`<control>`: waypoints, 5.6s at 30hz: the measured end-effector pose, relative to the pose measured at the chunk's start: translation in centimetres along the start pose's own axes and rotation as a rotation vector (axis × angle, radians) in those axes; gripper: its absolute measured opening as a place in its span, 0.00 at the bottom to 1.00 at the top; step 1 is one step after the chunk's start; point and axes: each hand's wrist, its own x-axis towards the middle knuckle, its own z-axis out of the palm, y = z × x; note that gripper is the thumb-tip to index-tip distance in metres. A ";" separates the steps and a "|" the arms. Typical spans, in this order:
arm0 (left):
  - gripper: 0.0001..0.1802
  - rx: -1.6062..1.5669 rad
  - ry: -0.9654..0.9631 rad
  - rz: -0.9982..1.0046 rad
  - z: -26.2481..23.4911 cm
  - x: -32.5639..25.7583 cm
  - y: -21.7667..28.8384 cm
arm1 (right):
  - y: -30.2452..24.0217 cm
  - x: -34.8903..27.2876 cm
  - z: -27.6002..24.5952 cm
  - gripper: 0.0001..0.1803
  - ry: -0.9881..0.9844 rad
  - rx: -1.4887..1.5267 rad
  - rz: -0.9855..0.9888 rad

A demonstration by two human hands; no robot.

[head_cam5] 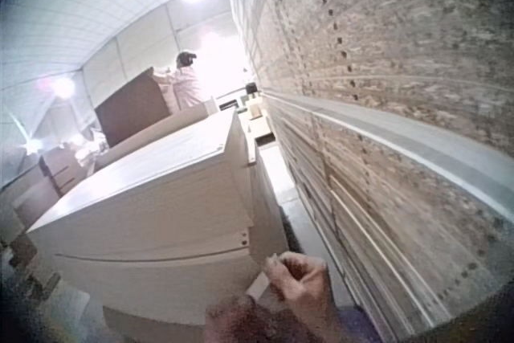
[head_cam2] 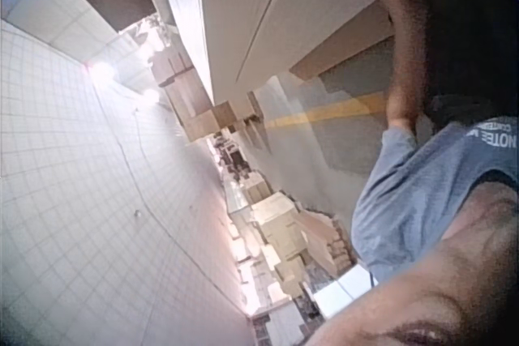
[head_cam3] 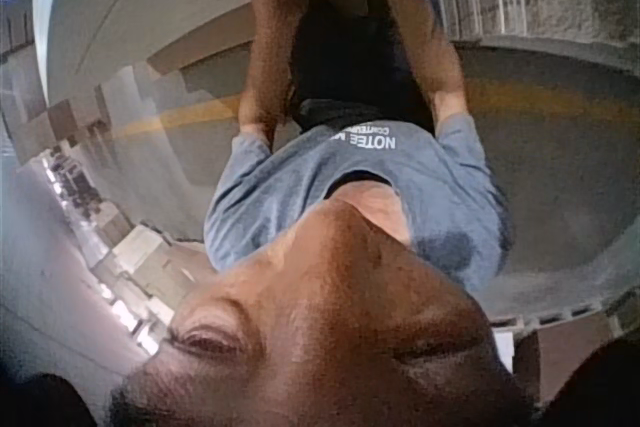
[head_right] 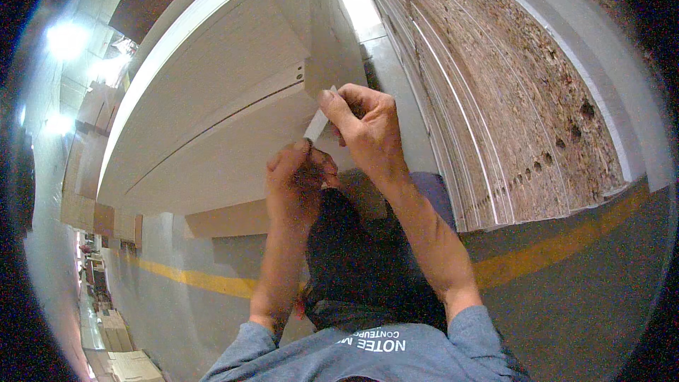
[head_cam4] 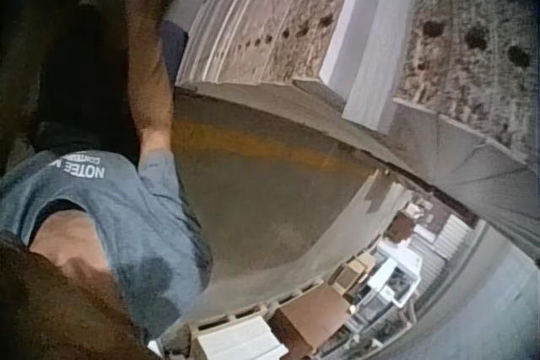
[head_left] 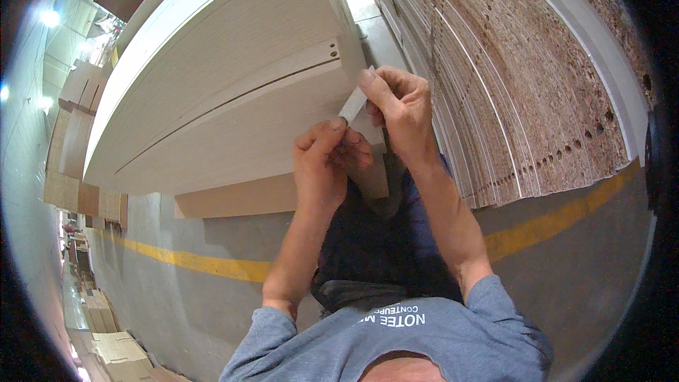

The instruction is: The person peels and applies a thin white strip to the edge of a stack of large white panels and then uses a small blade to scrape the edges and corners of the panels while kneeling on the floor.

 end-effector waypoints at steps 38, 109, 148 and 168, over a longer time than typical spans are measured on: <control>0.17 0.276 0.003 0.237 2.5 0.1 -0.4 | 0.7 2.3 -1.1 0.27 -0.088 0.212 0.084; 0.12 0.111 0.098 0.184 3.0 1.6 -1.1 | 1.1 3.6 -0.2 0.21 -0.082 0.013 0.079; 0.14 0.083 0.174 0.038 1.3 0.9 -3.3 | 4.1 1.5 -1.2 0.22 -0.027 -0.046 0.178; 0.14 0.095 0.067 0.238 2.6 -1.4 -2.7 | 1.2 0.3 -1.5 0.23 -0.092 -0.133 -0.014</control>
